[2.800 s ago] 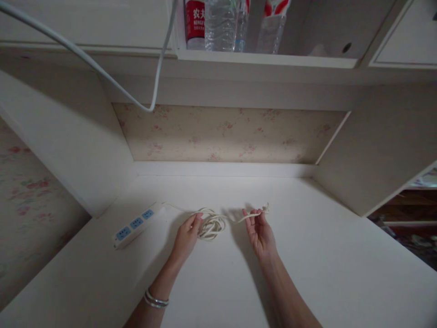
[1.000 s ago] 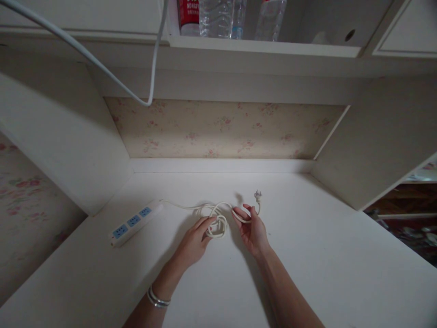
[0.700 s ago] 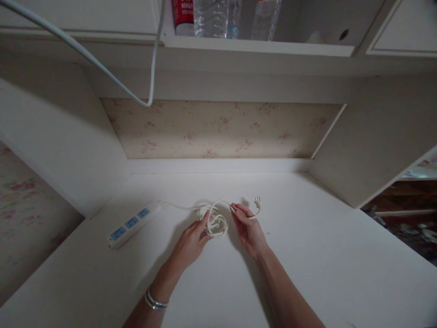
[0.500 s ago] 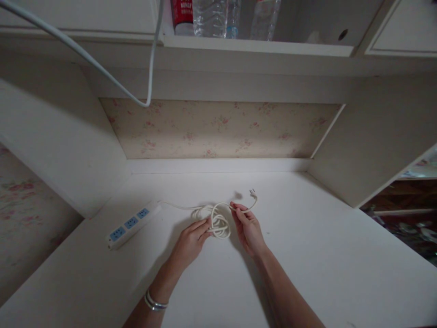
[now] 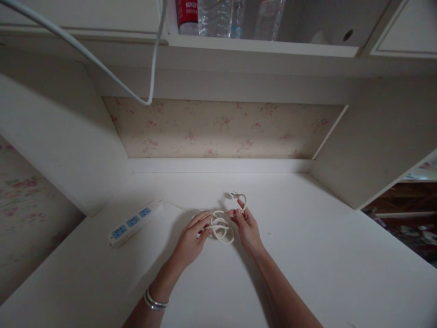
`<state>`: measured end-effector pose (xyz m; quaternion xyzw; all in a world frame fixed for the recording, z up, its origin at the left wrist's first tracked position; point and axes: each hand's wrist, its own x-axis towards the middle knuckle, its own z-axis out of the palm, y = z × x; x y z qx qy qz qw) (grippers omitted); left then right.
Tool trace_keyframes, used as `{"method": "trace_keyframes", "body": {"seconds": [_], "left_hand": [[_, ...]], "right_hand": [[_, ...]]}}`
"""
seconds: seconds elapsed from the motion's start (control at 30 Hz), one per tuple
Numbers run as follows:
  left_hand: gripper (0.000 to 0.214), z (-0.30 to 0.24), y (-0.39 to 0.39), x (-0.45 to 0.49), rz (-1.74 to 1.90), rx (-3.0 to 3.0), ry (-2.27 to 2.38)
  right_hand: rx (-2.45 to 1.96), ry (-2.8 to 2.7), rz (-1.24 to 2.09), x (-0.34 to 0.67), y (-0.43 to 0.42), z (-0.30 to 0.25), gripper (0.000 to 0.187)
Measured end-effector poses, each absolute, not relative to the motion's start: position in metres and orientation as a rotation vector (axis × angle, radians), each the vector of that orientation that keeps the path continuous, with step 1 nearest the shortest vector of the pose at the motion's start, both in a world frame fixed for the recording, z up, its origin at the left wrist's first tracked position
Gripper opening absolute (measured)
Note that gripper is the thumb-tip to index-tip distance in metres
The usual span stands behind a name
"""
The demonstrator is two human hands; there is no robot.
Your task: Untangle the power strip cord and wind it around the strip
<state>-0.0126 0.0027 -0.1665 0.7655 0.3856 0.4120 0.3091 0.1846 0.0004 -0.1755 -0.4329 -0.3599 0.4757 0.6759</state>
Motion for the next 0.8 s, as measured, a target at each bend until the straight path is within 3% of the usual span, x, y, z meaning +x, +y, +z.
{"method": "trace_keyframes", "body": {"seconds": [0.3, 0.8], "left_hand": [[0.020, -0.156, 0.005, -0.016, 1.129, 1.911, 0.957], [0.026, -0.156, 0.004, -0.017, 0.967, 1.720, 0.936]], "right_hand": [[-0.957, -0.874, 1.129, 0.182, -0.004, -0.173, 0.066], [-0.908, -0.975, 1.218, 0.183, -0.008, -0.169, 0.058]]}}
